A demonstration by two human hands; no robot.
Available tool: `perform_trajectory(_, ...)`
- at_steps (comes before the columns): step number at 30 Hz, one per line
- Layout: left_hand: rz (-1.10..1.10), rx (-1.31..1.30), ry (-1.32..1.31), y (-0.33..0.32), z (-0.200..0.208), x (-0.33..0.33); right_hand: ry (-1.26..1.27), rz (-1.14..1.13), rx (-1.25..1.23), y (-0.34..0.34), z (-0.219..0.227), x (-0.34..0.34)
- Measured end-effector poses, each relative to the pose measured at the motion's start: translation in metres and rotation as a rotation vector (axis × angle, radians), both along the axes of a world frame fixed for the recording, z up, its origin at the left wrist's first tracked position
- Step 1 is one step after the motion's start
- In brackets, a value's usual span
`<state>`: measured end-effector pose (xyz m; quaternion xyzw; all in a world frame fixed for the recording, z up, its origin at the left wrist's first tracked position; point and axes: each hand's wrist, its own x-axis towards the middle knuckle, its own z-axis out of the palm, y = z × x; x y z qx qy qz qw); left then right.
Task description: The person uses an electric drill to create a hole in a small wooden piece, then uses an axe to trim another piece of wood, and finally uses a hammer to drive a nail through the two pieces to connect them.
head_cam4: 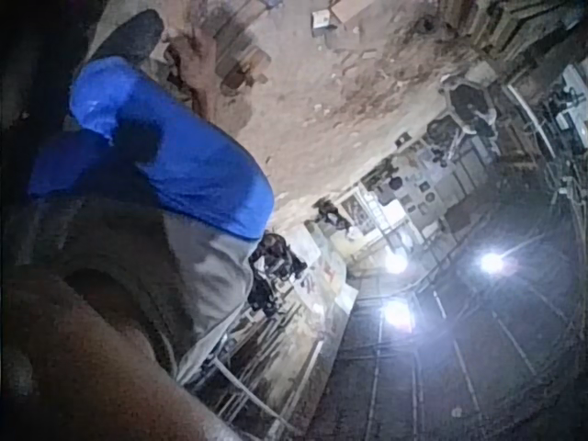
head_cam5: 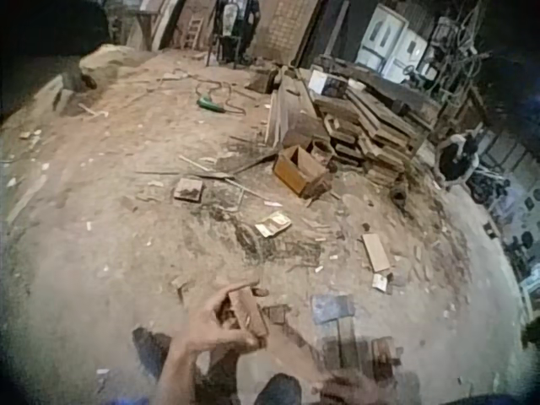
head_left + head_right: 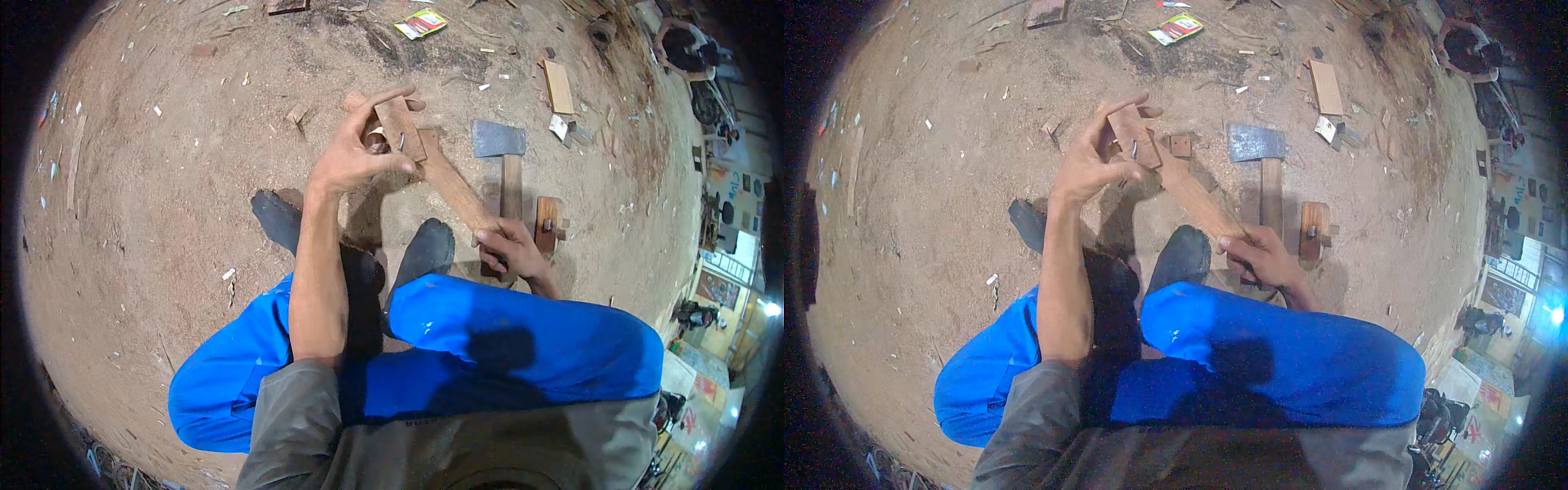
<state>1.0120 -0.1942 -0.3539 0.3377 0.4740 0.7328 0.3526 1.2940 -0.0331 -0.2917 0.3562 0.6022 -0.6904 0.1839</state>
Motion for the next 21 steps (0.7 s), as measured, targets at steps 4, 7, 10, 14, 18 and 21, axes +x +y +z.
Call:
perform_trajectory(4,-0.012,-0.021,-0.105,0.001,-0.001,0.005,-0.058,0.008,-0.002,0.0,-0.004,0.0)
perform_trajectory(7,0.06,-0.129,-0.052,0.001,-0.006,0.006,-0.004,0.135,-0.106,-0.001,-0.009,-0.003)
perform_trajectory(10,0.156,-0.266,0.068,0.006,-0.013,0.005,0.045,0.225,-0.052,-0.005,-0.011,-0.004)
perform_trajectory(14,0.385,-0.392,0.307,0.012,-0.018,0.007,0.069,0.165,0.04,-0.007,-0.005,-0.004)
perform_trajectory(18,0.5,-0.313,0.582,0.02,-0.017,0.018,0.104,0.216,0.315,-0.006,0.004,-0.008)
perform_trajectory(21,0.49,-0.342,0.69,0.024,-0.017,0.022,0.089,0.262,0.445,-0.006,0.01,-0.008)
